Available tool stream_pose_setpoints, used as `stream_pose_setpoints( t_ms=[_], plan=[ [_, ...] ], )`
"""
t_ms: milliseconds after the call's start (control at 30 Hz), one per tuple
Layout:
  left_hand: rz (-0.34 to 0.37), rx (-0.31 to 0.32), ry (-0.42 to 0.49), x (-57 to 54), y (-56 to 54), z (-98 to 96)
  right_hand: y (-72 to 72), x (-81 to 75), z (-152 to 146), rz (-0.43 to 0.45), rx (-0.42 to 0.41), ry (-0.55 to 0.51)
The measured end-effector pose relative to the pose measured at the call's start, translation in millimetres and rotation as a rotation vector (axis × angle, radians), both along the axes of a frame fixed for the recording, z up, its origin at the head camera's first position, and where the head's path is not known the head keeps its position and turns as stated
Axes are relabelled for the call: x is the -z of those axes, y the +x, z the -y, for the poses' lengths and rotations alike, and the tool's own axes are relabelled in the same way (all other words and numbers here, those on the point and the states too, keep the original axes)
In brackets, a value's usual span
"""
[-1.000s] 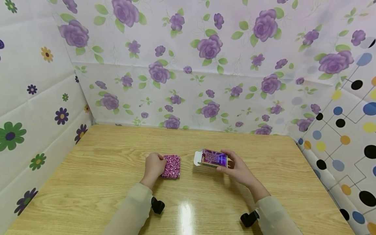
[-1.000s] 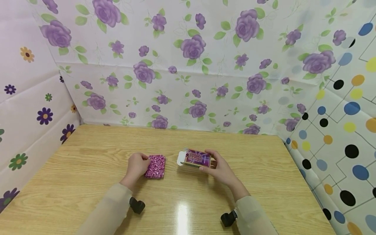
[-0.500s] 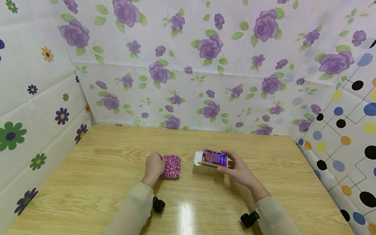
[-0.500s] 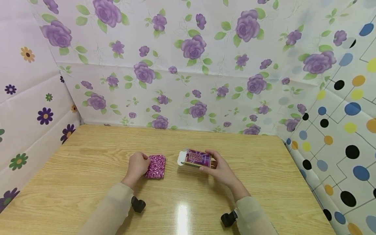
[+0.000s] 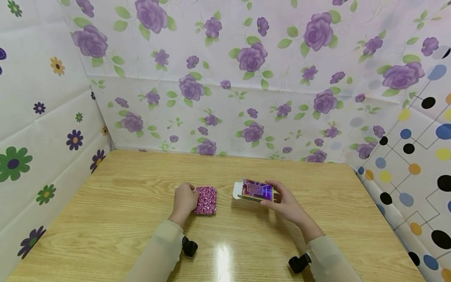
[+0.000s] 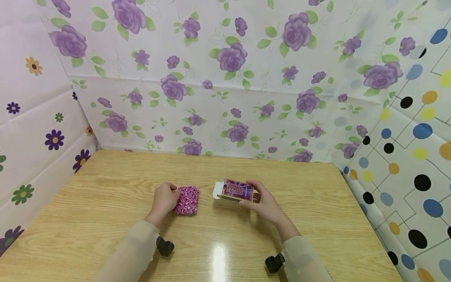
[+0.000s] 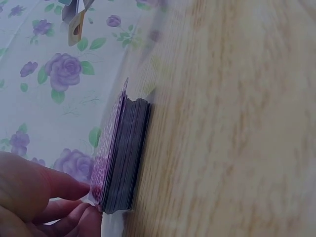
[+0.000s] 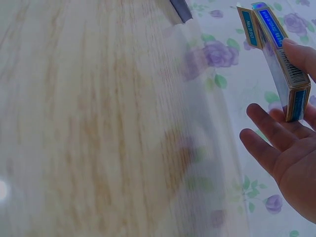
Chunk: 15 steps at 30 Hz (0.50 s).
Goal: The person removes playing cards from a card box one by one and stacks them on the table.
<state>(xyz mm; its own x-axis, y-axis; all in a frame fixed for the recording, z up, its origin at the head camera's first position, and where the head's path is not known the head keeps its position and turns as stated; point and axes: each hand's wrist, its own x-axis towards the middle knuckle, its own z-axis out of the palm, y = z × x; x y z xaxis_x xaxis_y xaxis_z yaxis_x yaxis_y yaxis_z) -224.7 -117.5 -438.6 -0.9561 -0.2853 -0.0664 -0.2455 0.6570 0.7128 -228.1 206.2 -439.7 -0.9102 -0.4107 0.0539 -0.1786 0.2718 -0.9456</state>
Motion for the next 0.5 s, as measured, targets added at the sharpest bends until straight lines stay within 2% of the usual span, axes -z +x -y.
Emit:
stream_pose_setpoints(
  t_ms=[200,500],
  plan=[
    [-0.019,0.006,-0.011,-1.3,1.3,-0.4,0.3,0.3,0.0,-0.002,0.002,0.005],
    [-0.102,0.014,-0.029,-3.3,5.4,-0.7,-0.8,1.7,0.5,-0.014,0.003,0.012]
  ],
)
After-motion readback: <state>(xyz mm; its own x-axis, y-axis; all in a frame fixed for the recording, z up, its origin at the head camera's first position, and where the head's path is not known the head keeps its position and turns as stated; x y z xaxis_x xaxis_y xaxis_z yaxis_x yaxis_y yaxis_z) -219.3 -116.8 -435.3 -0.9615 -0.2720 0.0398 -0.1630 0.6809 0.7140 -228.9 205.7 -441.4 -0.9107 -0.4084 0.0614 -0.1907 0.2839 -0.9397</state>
